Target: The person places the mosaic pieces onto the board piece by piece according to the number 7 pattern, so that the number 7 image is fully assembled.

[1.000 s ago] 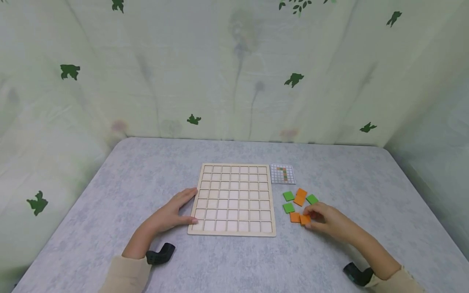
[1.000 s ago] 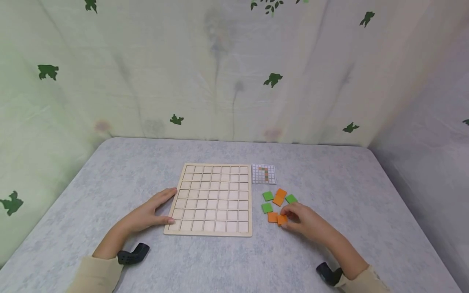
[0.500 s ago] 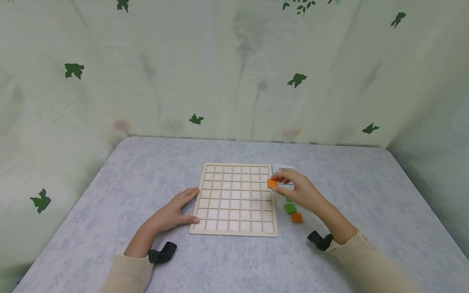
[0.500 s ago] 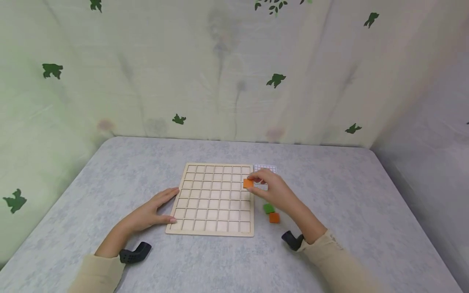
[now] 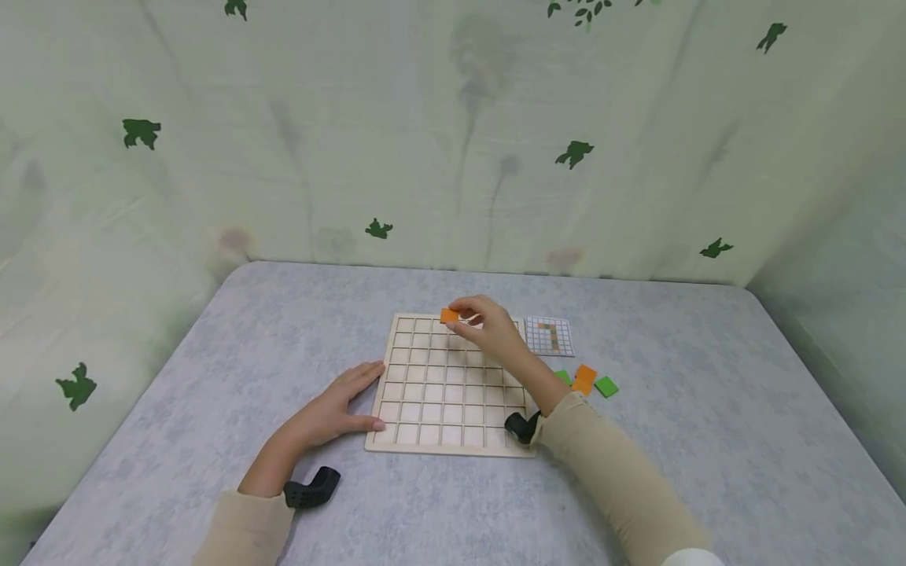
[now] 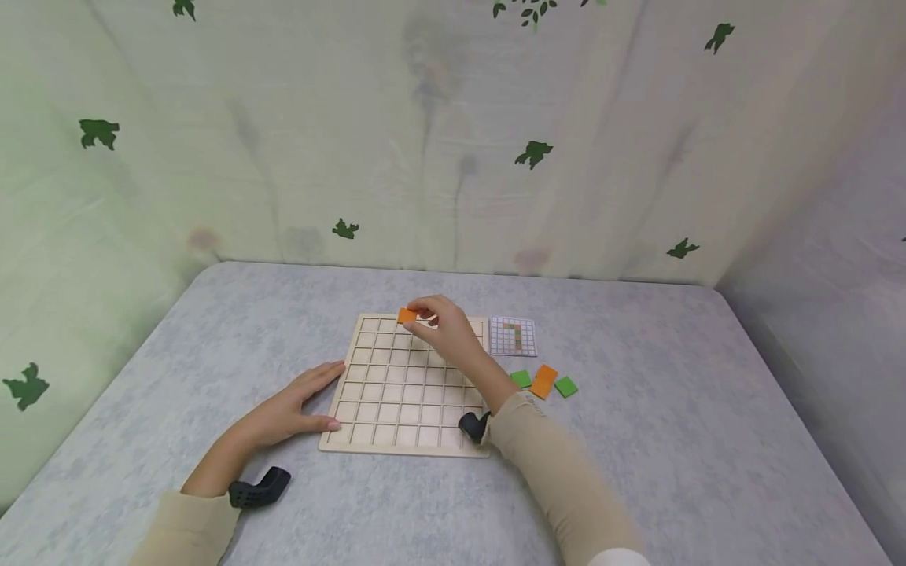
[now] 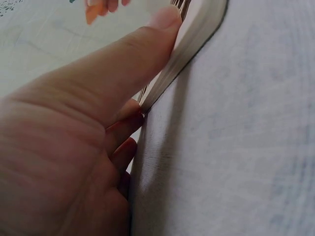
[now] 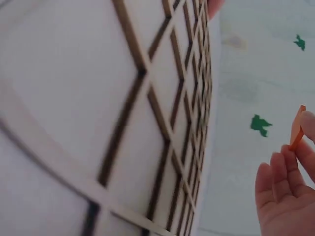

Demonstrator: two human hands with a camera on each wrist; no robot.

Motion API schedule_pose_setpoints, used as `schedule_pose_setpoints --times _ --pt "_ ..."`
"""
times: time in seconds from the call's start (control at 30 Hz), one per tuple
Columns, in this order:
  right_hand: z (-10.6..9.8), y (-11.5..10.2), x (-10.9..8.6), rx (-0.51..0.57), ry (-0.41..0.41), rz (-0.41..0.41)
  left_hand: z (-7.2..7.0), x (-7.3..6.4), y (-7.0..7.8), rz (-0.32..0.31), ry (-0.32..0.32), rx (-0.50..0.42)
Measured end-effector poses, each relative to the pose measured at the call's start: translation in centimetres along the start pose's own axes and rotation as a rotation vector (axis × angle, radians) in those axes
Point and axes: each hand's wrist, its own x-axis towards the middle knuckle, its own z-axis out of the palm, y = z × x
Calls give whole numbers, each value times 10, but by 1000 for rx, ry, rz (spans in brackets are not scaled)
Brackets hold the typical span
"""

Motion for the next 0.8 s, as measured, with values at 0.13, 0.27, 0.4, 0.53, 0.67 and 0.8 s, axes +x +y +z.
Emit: schedule_pose_setpoints --times 0.13,0.27,0.4,0.53,0.67,0.8 --pt "15 9 6 53 -26 96 0 0 -1 2 1 -4" --pt "25 17 8 42 -60 169 1 0 -1 1 3 -4" --pt "31 22 6 15 -85 209 1 0 -1 -1 1 -1" --pt "33 25 3 -29 -84 173 1 -1 0 0 4 -1" --pt "33 26 2 -78 -92 152 0 -1 1 7 7 -3" --pt "35 28 5 -130 -105 179 1 -1 1 10 8 -2"
